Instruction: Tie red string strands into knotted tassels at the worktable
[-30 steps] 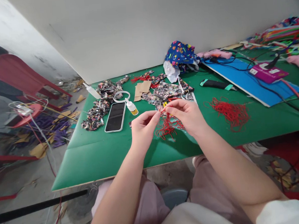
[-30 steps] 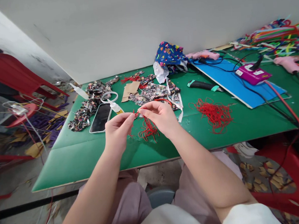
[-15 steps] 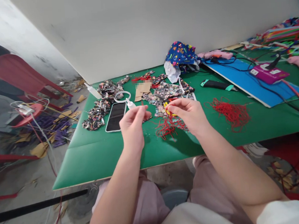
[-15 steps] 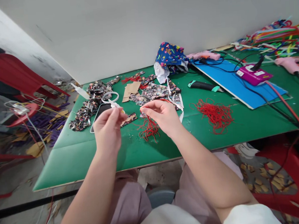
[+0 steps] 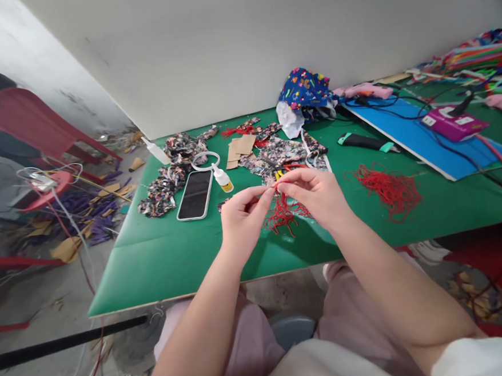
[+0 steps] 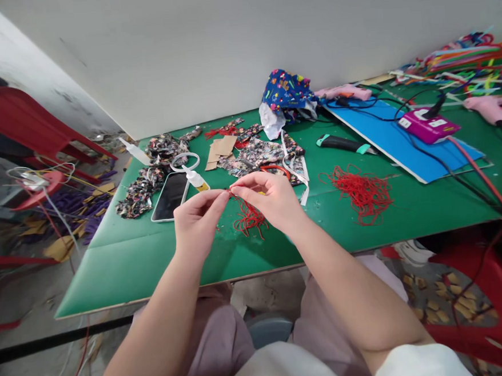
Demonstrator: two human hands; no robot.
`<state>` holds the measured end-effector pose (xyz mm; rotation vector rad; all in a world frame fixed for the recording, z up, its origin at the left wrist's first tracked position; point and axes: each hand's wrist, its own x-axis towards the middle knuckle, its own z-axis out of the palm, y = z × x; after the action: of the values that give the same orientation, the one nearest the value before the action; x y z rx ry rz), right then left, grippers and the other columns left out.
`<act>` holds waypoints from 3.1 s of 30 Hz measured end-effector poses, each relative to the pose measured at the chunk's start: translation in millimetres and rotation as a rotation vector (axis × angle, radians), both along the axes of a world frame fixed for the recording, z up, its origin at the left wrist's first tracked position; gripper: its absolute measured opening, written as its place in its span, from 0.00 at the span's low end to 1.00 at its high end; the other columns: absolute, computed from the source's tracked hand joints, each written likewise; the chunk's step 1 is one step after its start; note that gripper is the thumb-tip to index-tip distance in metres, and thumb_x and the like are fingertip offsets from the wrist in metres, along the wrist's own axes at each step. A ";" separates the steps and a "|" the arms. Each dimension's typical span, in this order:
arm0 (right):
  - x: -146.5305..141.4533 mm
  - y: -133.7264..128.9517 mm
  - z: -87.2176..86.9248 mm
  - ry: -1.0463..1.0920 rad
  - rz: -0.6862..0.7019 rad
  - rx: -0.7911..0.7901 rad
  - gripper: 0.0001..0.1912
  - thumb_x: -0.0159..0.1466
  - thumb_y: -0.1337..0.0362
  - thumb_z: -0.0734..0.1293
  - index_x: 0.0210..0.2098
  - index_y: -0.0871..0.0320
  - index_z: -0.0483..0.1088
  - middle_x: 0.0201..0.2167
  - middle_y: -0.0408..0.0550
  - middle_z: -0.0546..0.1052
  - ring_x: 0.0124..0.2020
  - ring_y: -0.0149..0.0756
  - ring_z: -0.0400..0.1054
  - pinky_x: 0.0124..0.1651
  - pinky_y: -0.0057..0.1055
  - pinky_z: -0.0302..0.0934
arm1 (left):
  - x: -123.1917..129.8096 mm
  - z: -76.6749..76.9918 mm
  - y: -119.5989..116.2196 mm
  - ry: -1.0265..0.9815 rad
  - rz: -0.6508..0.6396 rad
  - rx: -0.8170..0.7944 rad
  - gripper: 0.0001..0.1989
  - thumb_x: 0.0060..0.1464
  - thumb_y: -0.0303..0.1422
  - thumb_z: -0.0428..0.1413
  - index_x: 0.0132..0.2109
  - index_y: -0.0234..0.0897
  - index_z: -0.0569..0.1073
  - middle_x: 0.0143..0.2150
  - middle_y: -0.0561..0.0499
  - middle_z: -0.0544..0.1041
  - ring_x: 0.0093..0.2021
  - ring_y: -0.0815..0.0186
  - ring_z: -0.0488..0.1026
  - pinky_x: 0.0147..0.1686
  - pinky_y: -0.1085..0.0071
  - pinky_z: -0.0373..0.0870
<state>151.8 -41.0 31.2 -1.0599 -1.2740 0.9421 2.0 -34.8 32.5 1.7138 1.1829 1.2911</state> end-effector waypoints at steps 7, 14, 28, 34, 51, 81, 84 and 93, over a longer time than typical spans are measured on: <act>1.1 -0.5 -2.3 -0.026 0.065 0.006 0.06 0.54 0.60 0.70 0.30 0.56 0.75 0.27 0.41 0.79 0.29 0.28 0.71 0.35 0.26 0.65 | -4.4 1.7 1.4 -0.007 -0.107 -0.046 0.10 0.50 0.38 0.58 0.30 0.35 0.78 0.23 0.53 0.74 0.22 0.73 0.63 0.22 0.77 0.59; 1.6 -1.0 -0.9 0.054 0.156 -0.058 0.05 0.53 0.62 0.71 0.29 0.56 0.75 0.25 0.40 0.78 0.28 0.26 0.70 0.33 0.24 0.65 | -10.3 1.3 5.6 -0.162 -0.262 -0.221 0.09 0.47 0.39 0.60 0.29 0.36 0.78 0.20 0.55 0.70 0.19 0.77 0.56 0.19 0.76 0.54; 4.9 -2.1 1.5 0.027 0.268 -0.047 0.03 0.55 0.63 0.70 0.29 0.56 0.74 0.27 0.40 0.75 0.30 0.27 0.67 0.35 0.26 0.61 | -12.8 6.8 5.2 -0.230 -0.362 -0.347 0.09 0.45 0.37 0.62 0.26 0.36 0.77 0.18 0.56 0.67 0.19 0.77 0.56 0.20 0.76 0.54; 4.8 -2.3 2.7 0.031 0.315 -0.008 0.04 0.56 0.63 0.69 0.29 0.57 0.73 0.28 0.41 0.74 0.31 0.27 0.67 0.37 0.27 0.61 | -12.9 8.1 4.2 -0.197 -0.363 -0.360 0.10 0.45 0.39 0.62 0.26 0.36 0.77 0.17 0.56 0.66 0.19 0.77 0.56 0.19 0.76 0.53; 4.1 -2.1 2.8 -0.020 0.236 -0.012 0.06 0.53 0.60 0.71 0.27 0.56 0.74 0.27 0.42 0.75 0.30 0.29 0.67 0.35 0.28 0.61 | -12.9 8.4 4.6 -0.210 -0.366 -0.470 0.12 0.43 0.40 0.62 0.24 0.36 0.75 0.14 0.58 0.57 0.16 0.77 0.48 0.16 0.74 0.42; 4.8 3.8 -7.3 0.265 0.212 -0.095 0.07 0.56 0.59 0.69 0.30 0.56 0.70 0.27 0.40 0.73 0.29 0.25 0.66 0.36 0.25 0.62 | -11.0 1.8 12.9 -0.219 -0.065 -0.318 0.11 0.47 0.39 0.60 0.32 0.35 0.79 0.24 0.52 0.74 0.21 0.76 0.61 0.18 0.78 0.55; 5.7 4.3 -8.1 0.239 0.192 -0.095 0.08 0.56 0.58 0.69 0.30 0.56 0.70 0.27 0.41 0.73 0.29 0.26 0.66 0.35 0.25 0.62 | -11.1 -2.8 18.4 -0.276 0.114 -0.129 0.10 0.47 0.38 0.60 0.33 0.35 0.79 0.33 0.50 0.78 0.33 0.70 0.71 0.33 0.76 0.67; 1.8 2.9 -4.6 0.137 0.131 -0.087 0.10 0.55 0.57 0.69 0.30 0.57 0.70 0.27 0.41 0.73 0.28 0.26 0.65 0.35 0.25 0.62 | -5.6 -0.9 8.4 -0.342 0.000 -0.095 0.10 0.46 0.35 0.62 0.38 0.38 0.79 0.26 0.53 0.78 0.27 0.70 0.74 0.33 0.73 0.71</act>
<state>153.6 -38.1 26.6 -0.9704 -1.2084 1.1593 -3.6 -26.4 31.6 1.3590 1.0247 1.4355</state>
